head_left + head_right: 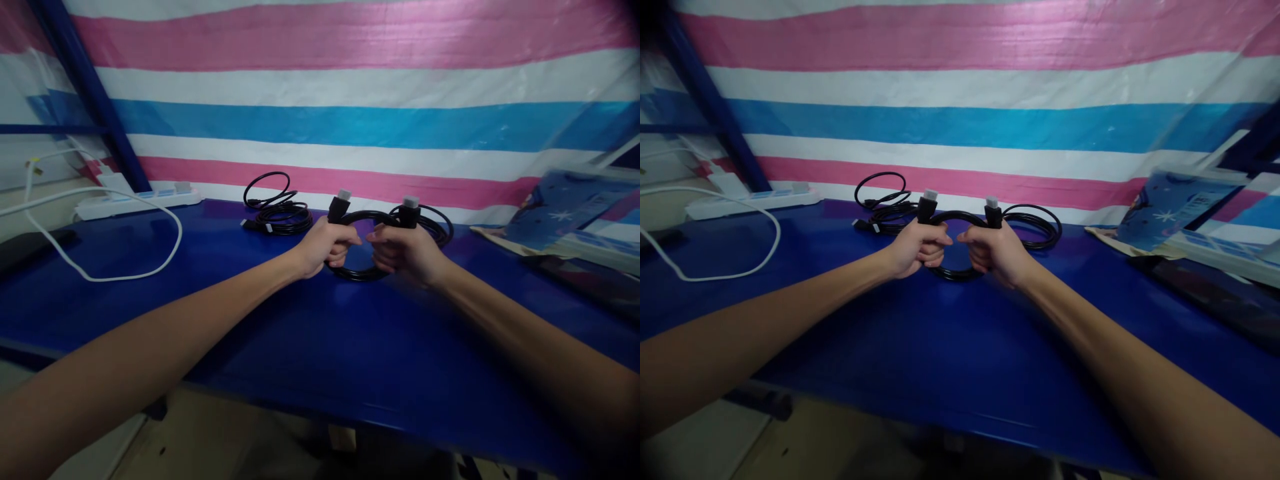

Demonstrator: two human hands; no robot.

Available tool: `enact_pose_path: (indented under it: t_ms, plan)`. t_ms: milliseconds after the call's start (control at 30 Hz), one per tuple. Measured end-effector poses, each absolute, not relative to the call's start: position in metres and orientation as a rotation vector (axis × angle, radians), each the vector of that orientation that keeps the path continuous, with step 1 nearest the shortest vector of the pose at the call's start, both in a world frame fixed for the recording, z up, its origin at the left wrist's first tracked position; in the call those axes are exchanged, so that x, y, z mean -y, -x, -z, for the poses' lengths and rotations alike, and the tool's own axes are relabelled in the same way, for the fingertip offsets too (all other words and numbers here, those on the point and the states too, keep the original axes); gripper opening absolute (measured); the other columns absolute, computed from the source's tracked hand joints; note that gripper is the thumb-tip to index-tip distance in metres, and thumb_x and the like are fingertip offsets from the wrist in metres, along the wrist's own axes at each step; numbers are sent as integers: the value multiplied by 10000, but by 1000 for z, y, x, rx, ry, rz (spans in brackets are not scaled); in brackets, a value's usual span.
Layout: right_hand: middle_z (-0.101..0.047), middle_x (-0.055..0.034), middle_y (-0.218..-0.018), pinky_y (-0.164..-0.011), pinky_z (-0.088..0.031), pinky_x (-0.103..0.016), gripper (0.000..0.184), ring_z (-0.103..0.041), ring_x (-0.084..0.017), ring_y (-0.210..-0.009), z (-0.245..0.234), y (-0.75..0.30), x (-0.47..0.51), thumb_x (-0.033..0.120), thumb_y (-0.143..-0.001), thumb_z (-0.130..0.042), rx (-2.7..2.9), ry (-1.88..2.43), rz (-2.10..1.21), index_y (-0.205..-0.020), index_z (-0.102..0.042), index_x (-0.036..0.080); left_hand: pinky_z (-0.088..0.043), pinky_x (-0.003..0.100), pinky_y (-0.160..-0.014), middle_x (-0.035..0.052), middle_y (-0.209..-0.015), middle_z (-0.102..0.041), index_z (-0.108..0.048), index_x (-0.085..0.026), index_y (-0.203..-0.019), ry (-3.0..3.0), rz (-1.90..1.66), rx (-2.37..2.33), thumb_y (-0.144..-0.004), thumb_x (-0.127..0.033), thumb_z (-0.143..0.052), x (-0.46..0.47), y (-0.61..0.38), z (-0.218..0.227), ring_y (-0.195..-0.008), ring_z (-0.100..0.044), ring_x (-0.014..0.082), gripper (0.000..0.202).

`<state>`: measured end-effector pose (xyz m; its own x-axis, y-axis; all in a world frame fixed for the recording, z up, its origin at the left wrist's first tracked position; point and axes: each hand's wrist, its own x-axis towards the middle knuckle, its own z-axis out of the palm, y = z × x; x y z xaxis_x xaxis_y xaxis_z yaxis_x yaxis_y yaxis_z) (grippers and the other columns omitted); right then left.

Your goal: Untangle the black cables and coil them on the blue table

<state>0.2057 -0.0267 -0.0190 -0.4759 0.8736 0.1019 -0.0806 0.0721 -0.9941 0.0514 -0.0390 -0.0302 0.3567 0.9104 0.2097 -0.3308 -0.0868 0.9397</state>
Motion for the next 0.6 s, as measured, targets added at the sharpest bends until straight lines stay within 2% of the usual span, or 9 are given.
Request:
enact_pose_path:
  t_ms: [600]
  plan:
    - [-222,86,-352,-346,-205,-238,382,-191,-38,-309,33,-213,29,164,-633,-614,1490,813,-1503,-416,-303,204,-223,175,-337,-122,-338,-202,-304,-212,-431,-1353,-1116,-635,-636,-116,-594,34,-48,36,-295,-159,-1,368]
